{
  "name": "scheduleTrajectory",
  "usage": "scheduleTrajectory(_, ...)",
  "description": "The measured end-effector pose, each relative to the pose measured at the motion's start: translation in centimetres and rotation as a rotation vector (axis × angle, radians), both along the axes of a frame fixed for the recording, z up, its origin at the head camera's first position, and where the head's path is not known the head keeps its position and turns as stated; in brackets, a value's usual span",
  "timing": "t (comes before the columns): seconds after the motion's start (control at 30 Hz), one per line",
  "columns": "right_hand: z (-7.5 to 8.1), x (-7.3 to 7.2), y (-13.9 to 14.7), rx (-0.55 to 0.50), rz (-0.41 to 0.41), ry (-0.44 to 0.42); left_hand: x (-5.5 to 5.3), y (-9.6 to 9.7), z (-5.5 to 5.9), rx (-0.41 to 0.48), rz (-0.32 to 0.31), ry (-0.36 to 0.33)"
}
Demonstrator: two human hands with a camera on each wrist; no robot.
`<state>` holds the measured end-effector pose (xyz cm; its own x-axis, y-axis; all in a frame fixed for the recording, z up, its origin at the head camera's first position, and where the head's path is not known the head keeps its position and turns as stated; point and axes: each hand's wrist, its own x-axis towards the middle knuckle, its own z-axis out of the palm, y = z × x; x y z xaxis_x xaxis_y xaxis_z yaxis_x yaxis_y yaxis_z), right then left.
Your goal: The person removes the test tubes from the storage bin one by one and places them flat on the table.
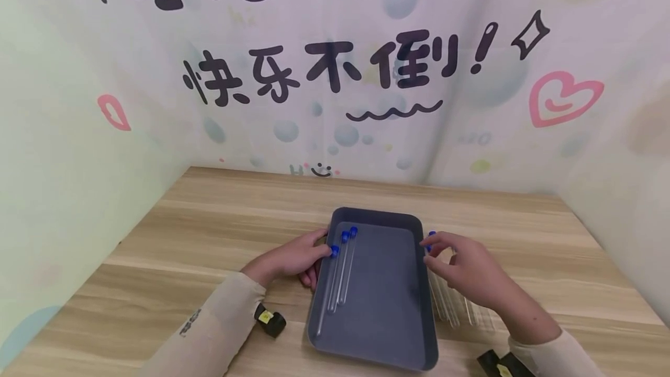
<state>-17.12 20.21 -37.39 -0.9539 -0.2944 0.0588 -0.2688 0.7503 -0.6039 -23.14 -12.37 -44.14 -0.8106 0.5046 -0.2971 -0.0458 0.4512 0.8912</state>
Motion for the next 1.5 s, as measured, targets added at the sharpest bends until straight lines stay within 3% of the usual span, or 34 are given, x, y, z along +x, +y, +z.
scheduleTrajectory(0.53, 1.9, 0.1, -3.8, -0.050, 0.040, -0.043, 0.2, 0.0, -0.2, 0.001, -0.011, 0.008)
scheduleTrajectory(1.5, 0.1, -0.4, -4.3, -0.032, 0.045, -0.115, 0.0, 0.0, -0.1, -0.005, -0.008, 0.009)
